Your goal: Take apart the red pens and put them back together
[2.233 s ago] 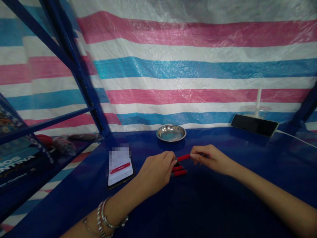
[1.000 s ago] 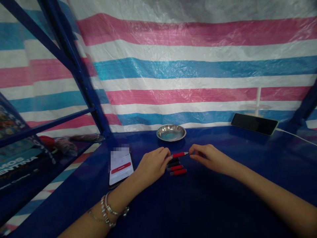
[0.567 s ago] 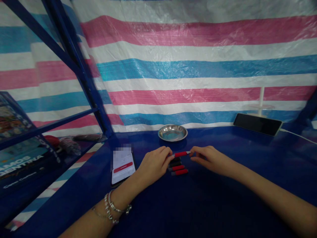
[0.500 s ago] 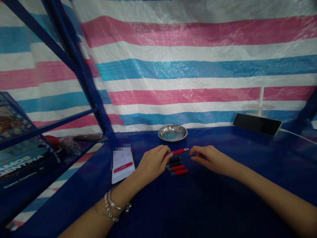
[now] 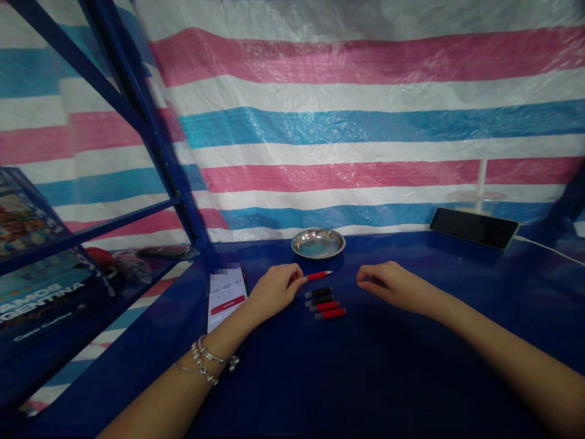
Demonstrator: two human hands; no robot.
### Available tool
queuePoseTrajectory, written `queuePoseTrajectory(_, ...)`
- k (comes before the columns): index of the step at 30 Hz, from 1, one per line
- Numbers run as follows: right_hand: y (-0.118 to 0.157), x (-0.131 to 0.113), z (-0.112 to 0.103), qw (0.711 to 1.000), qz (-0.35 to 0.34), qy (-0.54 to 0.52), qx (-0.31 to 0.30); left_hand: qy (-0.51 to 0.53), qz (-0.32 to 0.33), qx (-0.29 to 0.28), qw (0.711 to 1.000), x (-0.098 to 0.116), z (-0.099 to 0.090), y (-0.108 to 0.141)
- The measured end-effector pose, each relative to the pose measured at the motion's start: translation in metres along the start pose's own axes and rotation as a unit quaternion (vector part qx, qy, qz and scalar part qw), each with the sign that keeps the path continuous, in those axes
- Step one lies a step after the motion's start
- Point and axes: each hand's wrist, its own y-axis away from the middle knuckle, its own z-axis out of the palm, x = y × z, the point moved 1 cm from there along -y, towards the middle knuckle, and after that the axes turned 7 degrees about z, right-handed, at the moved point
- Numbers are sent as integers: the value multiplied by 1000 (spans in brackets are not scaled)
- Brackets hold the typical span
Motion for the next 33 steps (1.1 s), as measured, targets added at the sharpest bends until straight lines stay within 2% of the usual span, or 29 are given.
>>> queuePoseTrajectory(6,0,1,-1,1000,8,3,-8,-13,12,-5,1000,0,3,1)
queuePoseTrajectory(14,0,0,3,1000,9,11,-26,-29,34,-43,998,-7,13,4)
queuePoseTrajectory(23,-1,2,3,999,10,15,-33,-37,30,-25,999,-2,10,4)
queuePoseTrajectory(33,-1,2,1,1000,2,3,-25,9,59,5,998,3,10,3)
